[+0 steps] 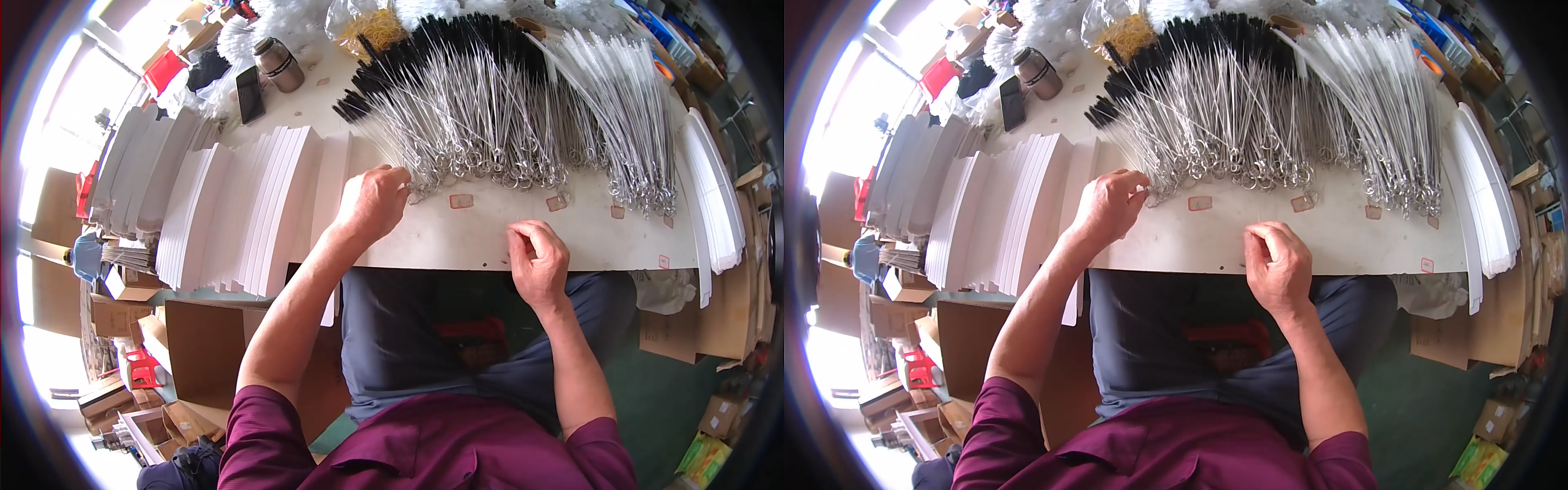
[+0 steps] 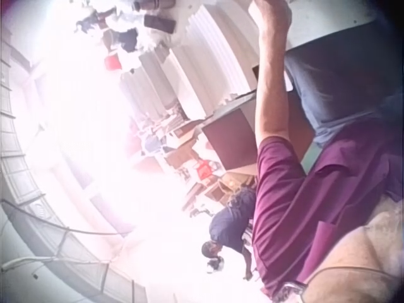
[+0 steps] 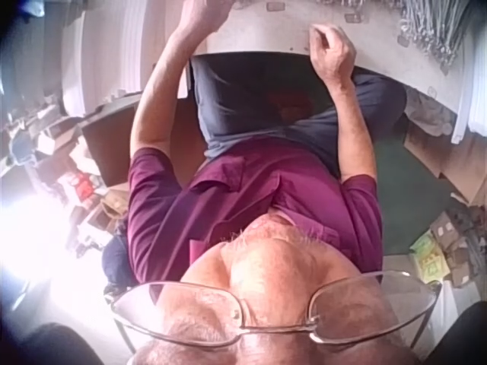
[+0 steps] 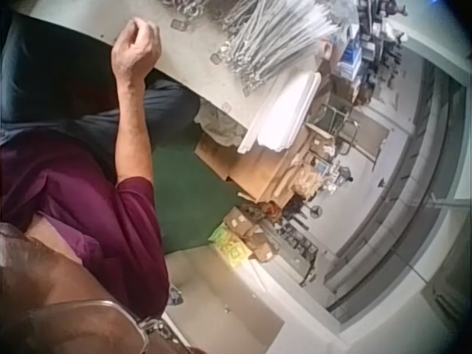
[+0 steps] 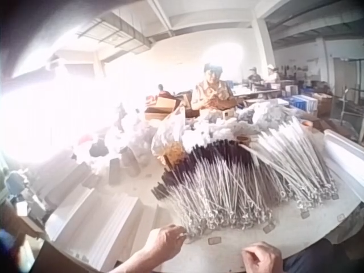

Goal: Packaging industrial cleaning brushes into white cardboard sleeves at a workbench.

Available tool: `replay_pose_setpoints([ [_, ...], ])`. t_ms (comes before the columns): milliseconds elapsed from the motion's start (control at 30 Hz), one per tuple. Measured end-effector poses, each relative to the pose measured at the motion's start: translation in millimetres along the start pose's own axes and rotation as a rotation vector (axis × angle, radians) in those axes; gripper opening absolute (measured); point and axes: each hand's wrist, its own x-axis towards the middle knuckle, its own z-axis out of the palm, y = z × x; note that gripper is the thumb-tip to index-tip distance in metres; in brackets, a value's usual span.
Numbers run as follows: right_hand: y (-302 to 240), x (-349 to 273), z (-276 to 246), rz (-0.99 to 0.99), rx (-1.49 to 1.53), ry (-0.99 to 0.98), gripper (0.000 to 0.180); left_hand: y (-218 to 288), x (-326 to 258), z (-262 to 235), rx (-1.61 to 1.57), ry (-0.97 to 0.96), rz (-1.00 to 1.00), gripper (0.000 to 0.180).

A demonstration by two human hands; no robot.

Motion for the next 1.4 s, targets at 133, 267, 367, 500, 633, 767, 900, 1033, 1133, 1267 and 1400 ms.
replay_pose_setpoints([
  [133, 4, -1, -1, -0.018, -0.028, 0.011, 0.006, 11, 6, -14, -0.071, -0.071, 0.029, 0.010],
  [267, -4, 1, -1, 0.044, 0.024, -0.019, 0.006, -5, 2, -8, -0.434, -0.056, -0.245, 0.010],
  [367, -12, 6, -2, 0.095, 0.061, -0.051, 0.006, -1, 1, -9, -0.578, 0.019, -0.219, 0.011],
  [500, -15, 15, 11, -0.125, -0.023, -0.054, 0.010, -1, 4, -14, -0.708, 0.056, -0.168, 0.012],
  [633, -31, 39, 24, -0.302, -0.084, -0.077, 0.023, 12, 5, -24, -0.672, -0.067, -0.254, 0.013],
  [767, -47, 67, 51, -0.406, -0.069, -0.124, 0.034, 24, -4, -21, -0.698, -0.052, -0.286, 0.013],
  [900, -33, 85, 76, -0.421, -0.186, -0.187, 0.038, 26, -4, -9, -0.629, -0.015, -0.197, 0.014],
  [1033, -24, 98, 90, -0.459, -0.264, -0.202, 0.030, 27, -7, -8, -0.566, 0.042, -0.125, 0.013],
  [1133, -24, 107, 97, -0.445, -0.321, -0.222, 0.023, 25, -14, -8, -0.547, 0.044, -0.112, 0.011],
  [1267, -16, 116, 107, -0.431, -0.392, -0.165, 0.011, 21, -25, -15, -0.492, 0.074, -0.116, 0.009],
  [1400, -18, 125, 116, -0.384, -0.429, -0.138, 0.006, 23, -35, -27, -0.548, 0.045, -0.165, 0.009],
])
